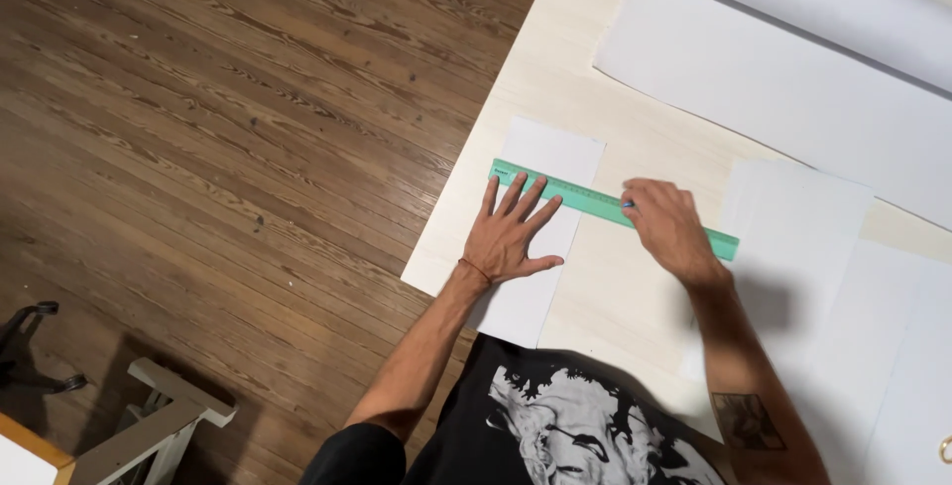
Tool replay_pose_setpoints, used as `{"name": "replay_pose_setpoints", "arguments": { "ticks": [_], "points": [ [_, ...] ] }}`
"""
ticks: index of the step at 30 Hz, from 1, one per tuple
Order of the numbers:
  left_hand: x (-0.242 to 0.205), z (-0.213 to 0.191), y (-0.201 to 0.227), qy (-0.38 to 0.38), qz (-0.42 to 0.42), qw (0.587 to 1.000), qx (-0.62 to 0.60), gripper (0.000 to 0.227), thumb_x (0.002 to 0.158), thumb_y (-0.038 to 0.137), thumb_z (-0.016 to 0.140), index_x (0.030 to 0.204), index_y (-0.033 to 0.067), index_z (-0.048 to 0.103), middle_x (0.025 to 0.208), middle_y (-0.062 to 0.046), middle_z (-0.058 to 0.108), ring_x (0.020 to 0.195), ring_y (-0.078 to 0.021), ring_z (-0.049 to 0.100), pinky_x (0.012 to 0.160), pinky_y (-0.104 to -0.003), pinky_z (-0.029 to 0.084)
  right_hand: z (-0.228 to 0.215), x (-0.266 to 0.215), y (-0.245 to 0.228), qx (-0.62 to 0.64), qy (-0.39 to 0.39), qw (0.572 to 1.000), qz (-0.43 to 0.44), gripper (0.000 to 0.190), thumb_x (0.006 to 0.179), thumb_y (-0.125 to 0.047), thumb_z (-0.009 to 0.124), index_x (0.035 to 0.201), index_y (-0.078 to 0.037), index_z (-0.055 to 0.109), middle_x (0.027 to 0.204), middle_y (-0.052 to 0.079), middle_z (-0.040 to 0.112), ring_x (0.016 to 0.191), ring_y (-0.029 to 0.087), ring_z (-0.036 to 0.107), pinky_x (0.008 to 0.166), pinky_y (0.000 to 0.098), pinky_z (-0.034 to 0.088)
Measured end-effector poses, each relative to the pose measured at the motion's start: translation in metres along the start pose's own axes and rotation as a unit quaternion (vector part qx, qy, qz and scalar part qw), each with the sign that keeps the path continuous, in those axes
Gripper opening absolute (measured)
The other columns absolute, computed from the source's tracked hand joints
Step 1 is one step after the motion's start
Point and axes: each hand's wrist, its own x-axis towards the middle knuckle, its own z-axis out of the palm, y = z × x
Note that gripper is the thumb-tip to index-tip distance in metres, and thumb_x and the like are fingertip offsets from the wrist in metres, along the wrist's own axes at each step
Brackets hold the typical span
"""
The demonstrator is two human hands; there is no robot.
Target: Measuring and cutting paper sheets using a ruler and scissors
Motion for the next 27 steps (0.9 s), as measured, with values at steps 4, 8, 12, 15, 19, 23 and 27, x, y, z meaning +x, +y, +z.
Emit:
{"name": "replay_pose_setpoints", "arguments": {
  "ticks": [4, 8, 12, 15, 19, 23, 27],
  "points": [
    [0.006, 0.004, -0.003, 0.004, 0.006, 1.0, -0.002, 0.107, 0.093, 0.103, 0.047, 0.175, 0.0354, 0.055, 0.185, -0.008, 0.05, 0.176, -0.0385, 0.038, 0.146, -0.073, 0.015, 0.03, -0.014, 0.009, 0.041, 0.08, 0.995, 0.045, 0.02, 0.123, -0.038, 0.067, 0.135, -0.022, 0.072, 0.143, -0.002, 0.068, 0.139, 0.03, 0.064, 0.115, 0.0496, 0.049],
    [0.007, 0.007, -0.005, -0.012, 0.001, 1.0, -0.01, 0.11, 0.09, 0.105, 0.048, 0.177, 0.0371, 0.052, 0.187, -0.007, 0.048, 0.177, -0.0385, 0.036, 0.146, -0.074, 0.012, 0.048, -0.025, -0.03, 0.124, 0.225, 0.965, 0.046, 0.013, 0.124, -0.019, 0.068, 0.132, -0.01, 0.074, 0.137, 0.009, 0.075, 0.133, 0.036, 0.072, 0.119, 0.0483, 0.053],
    [0.013, 0.004, -0.005, -0.037, 0.005, 0.999, -0.012, 0.116, 0.084, 0.106, 0.051, 0.178, 0.0376, 0.05, 0.187, -0.007, 0.047, 0.177, -0.0386, 0.035, 0.147, -0.073, 0.012, 0.067, -0.034, -0.052, 0.106, 0.253, 0.961, 0.035, 0.012, 0.123, -0.015, 0.067, 0.13, -0.005, 0.068, 0.149, 0.012, 0.075, 0.149, 0.037, 0.068, 0.137, 0.0541, 0.043],
    [0.02, 0.002, -0.008, -0.05, 0.006, 0.999, -0.012, 0.121, 0.083, 0.111, 0.045, 0.179, 0.0375, 0.049, 0.189, -0.006, 0.045, 0.179, -0.0383, 0.031, 0.147, -0.073, 0.009, 0.072, -0.033, -0.053, 0.106, 0.267, 0.957, 0.037, 0.012, 0.124, -0.015, 0.066, 0.13, -0.005, 0.067, 0.154, 0.012, 0.076, 0.152, 0.037, 0.068, 0.139, 0.0562, 0.041],
    [0.024, -0.002, -0.011, -0.06, 0.016, 0.998, -0.016, 0.124, 0.081, 0.111, 0.047, 0.18, 0.0373, 0.047, 0.189, -0.006, 0.044, 0.179, -0.0374, 0.031, 0.147, -0.073, 0.009, 0.073, -0.031, -0.052, 0.082, 0.279, 0.956, 0.039, 0.011, 0.123, -0.014, 0.067, 0.13, -0.005, 0.068, 0.155, 0.011, 0.076, 0.152, 0.035, 0.068, 0.139, 0.0555, 0.042],
    [0.022, -0.001, -0.01, -0.063, 0.014, 0.998, -0.016, 0.122, 0.08, 0.111, 0.05, 0.178, 0.0386, 0.049, 0.189, -0.005, 0.044, 0.179, -0.0373, 0.03, 0.147, -0.074, 0.011, 0.074, -0.031, -0.053, 0.072, 0.29, 0.953, 0.041, 0.012, 0.123, -0.016, 0.068, 0.128, -0.004, 0.069, 0.154, 0.011, 0.077, 0.149, 0.035, 0.071, 0.138, 0.0549, 0.045],
    [0.022, -0.002, -0.01, -0.066, 0.012, 0.998, -0.019, 0.122, 0.08, 0.11, 0.05, 0.178, 0.038, 0.05, 0.189, -0.006, 0.044, 0.179, -0.0372, 0.03, 0.147, -0.074, 0.011, 0.074, -0.03, -0.055, 0.061, 0.296, 0.952, 0.044, 0.012, 0.122, -0.014, 0.07, 0.127, -0.004, 0.071, 0.154, 0.012, 0.078, 0.15, 0.035, 0.072, 0.138, 0.0551, 0.045]
  ]
}}
